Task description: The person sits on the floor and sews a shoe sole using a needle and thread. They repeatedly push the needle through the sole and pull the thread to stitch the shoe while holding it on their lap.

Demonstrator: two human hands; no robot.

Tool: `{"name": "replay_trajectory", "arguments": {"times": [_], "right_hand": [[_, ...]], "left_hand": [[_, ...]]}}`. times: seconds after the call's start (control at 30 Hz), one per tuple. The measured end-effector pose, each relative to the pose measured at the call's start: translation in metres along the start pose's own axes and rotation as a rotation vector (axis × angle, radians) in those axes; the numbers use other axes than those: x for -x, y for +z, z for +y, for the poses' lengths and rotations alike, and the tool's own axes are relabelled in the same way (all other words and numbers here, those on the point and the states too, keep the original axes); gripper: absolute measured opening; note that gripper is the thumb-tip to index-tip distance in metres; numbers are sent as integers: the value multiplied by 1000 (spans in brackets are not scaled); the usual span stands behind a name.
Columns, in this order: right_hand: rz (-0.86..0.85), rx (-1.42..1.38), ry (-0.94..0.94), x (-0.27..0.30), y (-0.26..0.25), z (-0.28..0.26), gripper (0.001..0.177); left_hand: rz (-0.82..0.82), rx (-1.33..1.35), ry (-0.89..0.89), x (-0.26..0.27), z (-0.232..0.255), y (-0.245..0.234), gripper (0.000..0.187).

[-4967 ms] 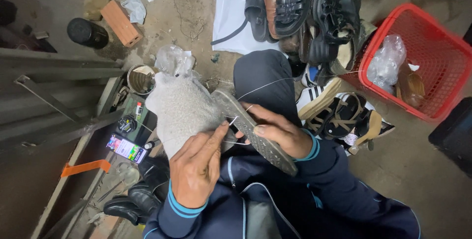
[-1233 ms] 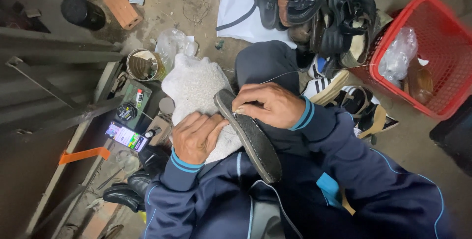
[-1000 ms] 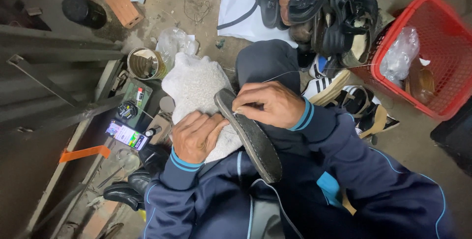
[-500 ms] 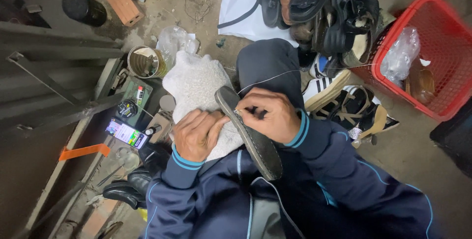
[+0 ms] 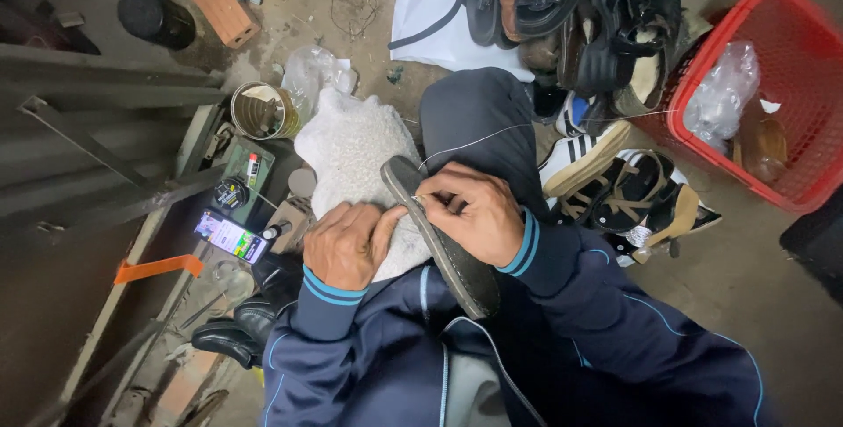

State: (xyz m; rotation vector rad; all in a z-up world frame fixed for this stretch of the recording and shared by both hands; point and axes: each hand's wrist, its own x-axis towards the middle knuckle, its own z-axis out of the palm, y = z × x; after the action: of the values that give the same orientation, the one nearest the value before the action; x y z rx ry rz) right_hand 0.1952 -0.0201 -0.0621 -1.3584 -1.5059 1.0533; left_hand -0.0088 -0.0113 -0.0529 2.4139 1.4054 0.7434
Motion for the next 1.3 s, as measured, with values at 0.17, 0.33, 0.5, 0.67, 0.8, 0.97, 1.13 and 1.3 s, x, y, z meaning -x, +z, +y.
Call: {"name": "replay_trajectory", "arguments": {"times": [0.17, 0.33, 0.5, 0.67, 0.8, 0.97, 1.13, 1.3], "right_hand": [[-37, -26, 1, 0, -8, -4, 15], [-151, -34, 27, -2, -17, 5, 22], [-535, 132, 90, -29, -39, -37, 83], [-552, 287, 33, -36, -13, -15, 74], [-467, 287, 0, -29, -2, -5, 73], [-430, 251, -43, -26, -4, -3, 70], [-449, 202, -39, -27, -5, -2, 71], [-384, 142, -35, -27, -5, 5, 70]], "left_hand": [[-39, -30, -47, 0, 1, -6, 51], [-59, -85, -94, 0, 5, -7, 53], [-95, -118, -131, 9, 3, 0, 45], [-76, -36, -129, 9, 9, -16, 30], [-131, 23, -180, 19, 6, -28, 19], [-420, 660, -577, 22, -15, -18, 17], [-531, 1118, -718, 15, -15, -22, 22], [-21, 69, -154, 22, 15, -24, 12]]}}
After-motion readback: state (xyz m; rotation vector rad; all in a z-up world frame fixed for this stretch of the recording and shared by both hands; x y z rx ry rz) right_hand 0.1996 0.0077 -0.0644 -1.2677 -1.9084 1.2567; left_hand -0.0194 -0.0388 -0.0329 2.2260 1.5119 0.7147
